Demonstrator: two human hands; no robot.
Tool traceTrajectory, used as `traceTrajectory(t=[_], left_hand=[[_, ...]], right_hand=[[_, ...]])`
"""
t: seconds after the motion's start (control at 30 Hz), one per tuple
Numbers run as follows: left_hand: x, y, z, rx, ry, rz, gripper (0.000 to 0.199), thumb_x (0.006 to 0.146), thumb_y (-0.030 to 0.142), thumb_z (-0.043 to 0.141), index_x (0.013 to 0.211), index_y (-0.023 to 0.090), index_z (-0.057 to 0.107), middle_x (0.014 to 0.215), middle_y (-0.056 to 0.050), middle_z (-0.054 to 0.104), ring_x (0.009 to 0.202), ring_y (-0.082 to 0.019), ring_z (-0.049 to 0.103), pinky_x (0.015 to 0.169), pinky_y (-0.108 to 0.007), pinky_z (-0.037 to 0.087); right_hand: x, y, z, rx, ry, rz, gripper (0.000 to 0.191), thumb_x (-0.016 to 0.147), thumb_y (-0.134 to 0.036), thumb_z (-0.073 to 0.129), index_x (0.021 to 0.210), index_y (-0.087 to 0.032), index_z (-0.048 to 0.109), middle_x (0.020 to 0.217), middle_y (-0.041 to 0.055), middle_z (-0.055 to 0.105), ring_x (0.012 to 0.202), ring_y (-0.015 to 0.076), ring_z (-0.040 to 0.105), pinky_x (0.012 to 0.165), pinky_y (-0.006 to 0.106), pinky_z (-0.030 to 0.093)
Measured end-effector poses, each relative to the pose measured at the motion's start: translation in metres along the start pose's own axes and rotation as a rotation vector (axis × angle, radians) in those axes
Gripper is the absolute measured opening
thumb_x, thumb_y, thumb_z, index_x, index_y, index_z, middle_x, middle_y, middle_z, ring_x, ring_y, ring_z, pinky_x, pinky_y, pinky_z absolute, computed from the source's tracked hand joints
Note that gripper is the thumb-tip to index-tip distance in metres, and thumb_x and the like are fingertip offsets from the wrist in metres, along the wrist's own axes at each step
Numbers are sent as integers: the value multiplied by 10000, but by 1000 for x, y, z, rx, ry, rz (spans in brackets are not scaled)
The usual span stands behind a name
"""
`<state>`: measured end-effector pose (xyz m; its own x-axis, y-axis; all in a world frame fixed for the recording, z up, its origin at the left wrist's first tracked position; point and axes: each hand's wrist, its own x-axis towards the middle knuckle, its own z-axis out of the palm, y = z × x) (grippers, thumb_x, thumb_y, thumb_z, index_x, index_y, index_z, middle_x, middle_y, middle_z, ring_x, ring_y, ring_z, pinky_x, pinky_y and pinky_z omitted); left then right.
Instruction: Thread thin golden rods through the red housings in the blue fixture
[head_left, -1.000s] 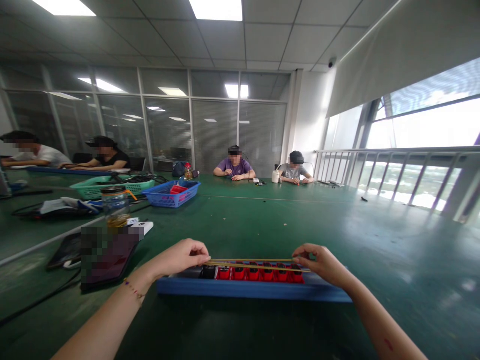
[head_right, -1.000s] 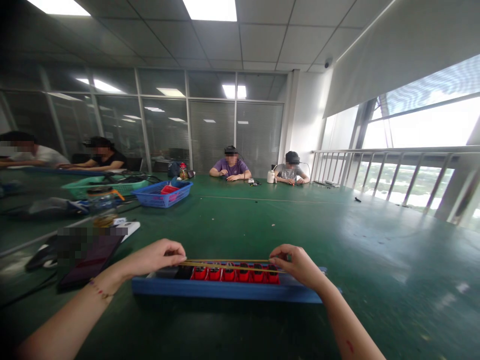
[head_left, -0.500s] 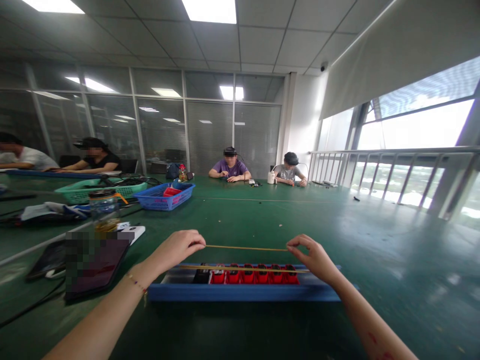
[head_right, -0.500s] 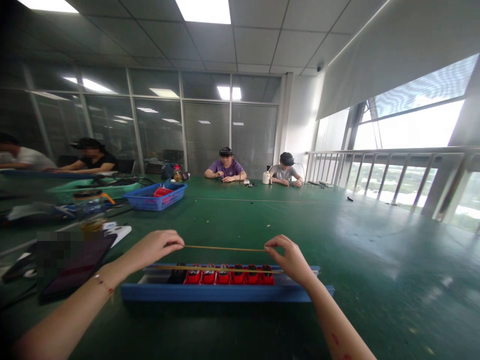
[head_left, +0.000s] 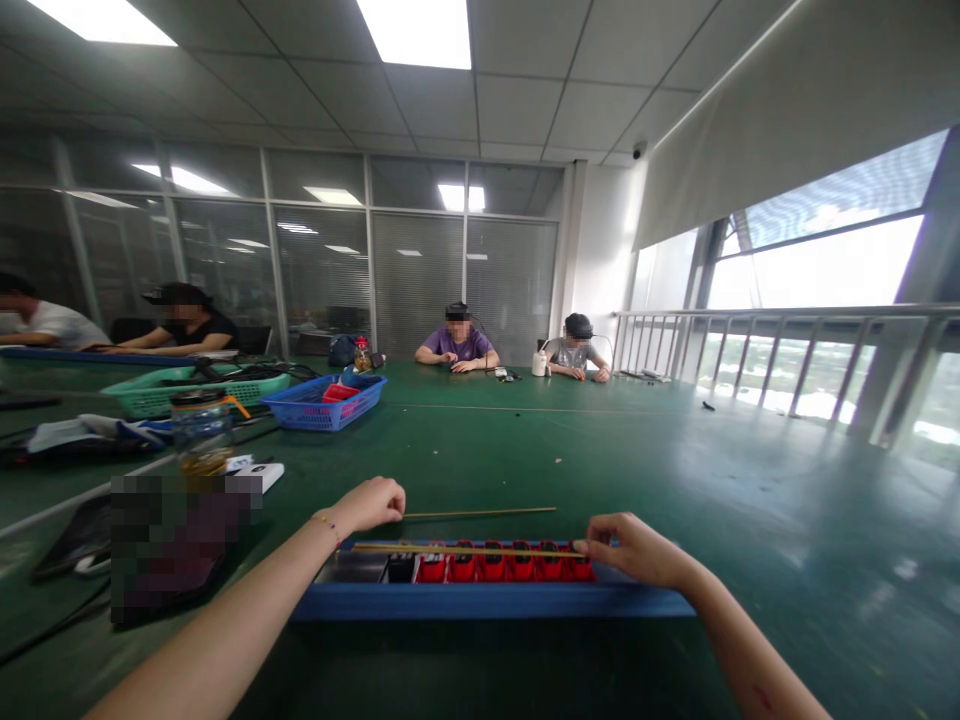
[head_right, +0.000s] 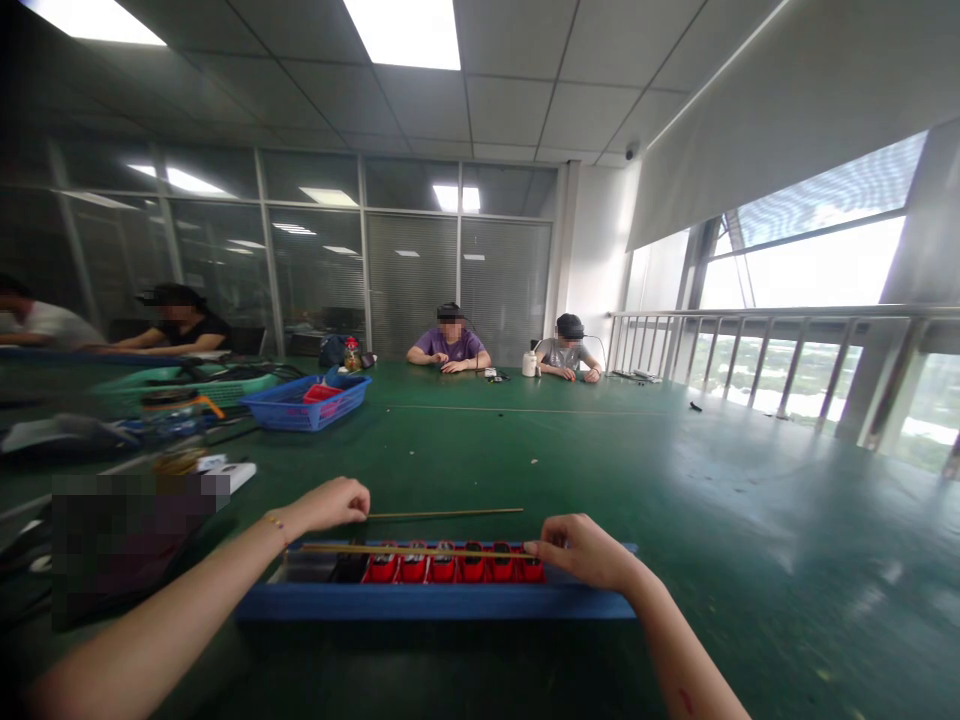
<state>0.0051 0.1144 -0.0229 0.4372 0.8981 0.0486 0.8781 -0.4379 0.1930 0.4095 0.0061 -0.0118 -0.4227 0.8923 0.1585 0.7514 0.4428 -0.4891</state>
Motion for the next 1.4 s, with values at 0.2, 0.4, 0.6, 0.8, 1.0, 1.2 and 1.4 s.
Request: traceTrajectory(t=[0.2,0.4,0.6,0.8,1.0,1.2,1.4], left_hand=[[7,-4,7,10,-12,-13,124,673,229,541,716,220,658,753,-4,672,713,-143,603,633,-202,420],[0,7,-2,-29,-42,16,168,687,280,541,797,217,652,787,-8,668,715,-147,595,628,-204,409],[-38,22,-37,-120,-127,71,404,767,521,400,769,200,645,725,-1,645,653,-143,568,537,-202,347],[-77,30,-48,-198,-225,88,336,740,504,458,806,226,635,760,26,640,671,-136,558,554,-198,341],[-83,37,-40,-249,-225,43,325,721,496,485,792,214,631,725,15,629,643,-136,548,532,-197,332],[-79,40,-41,-223,-164,30,381,739,524,443,764,197,637,679,10,609,609,-126,523,532,-193,321],[-78,42,-44,-244,-51,52,360,765,493,421,807,203,630,705,10,621,636,-133,536,550,-188,331]], right_hand=[[0,1,1,23,-10,-8,352,776,-479,489,719,-160,625,648,-2,570,593,114,468,533,194,354],[1,3,2,16,-59,30,392,789,-503,454,719,-154,619,611,-9,538,550,104,435,496,192,320],[1,7,3,47,-98,28,396,802,-484,442,655,-149,594,569,-24,494,525,94,404,478,192,296],[2,2,3,56,-2,-10,313,765,-449,515,695,-155,594,627,-16,527,585,107,439,517,192,333],[2,-5,0,60,108,-26,333,775,-468,496,699,-161,601,661,-4,569,630,122,488,558,197,367],[9,-3,5,29,294,-14,343,772,-476,489,672,-165,597,612,-11,564,589,119,484,543,203,364],[20,2,10,20,321,-11,326,763,-469,504,680,-173,612,614,-11,595,584,122,507,538,204,374]])
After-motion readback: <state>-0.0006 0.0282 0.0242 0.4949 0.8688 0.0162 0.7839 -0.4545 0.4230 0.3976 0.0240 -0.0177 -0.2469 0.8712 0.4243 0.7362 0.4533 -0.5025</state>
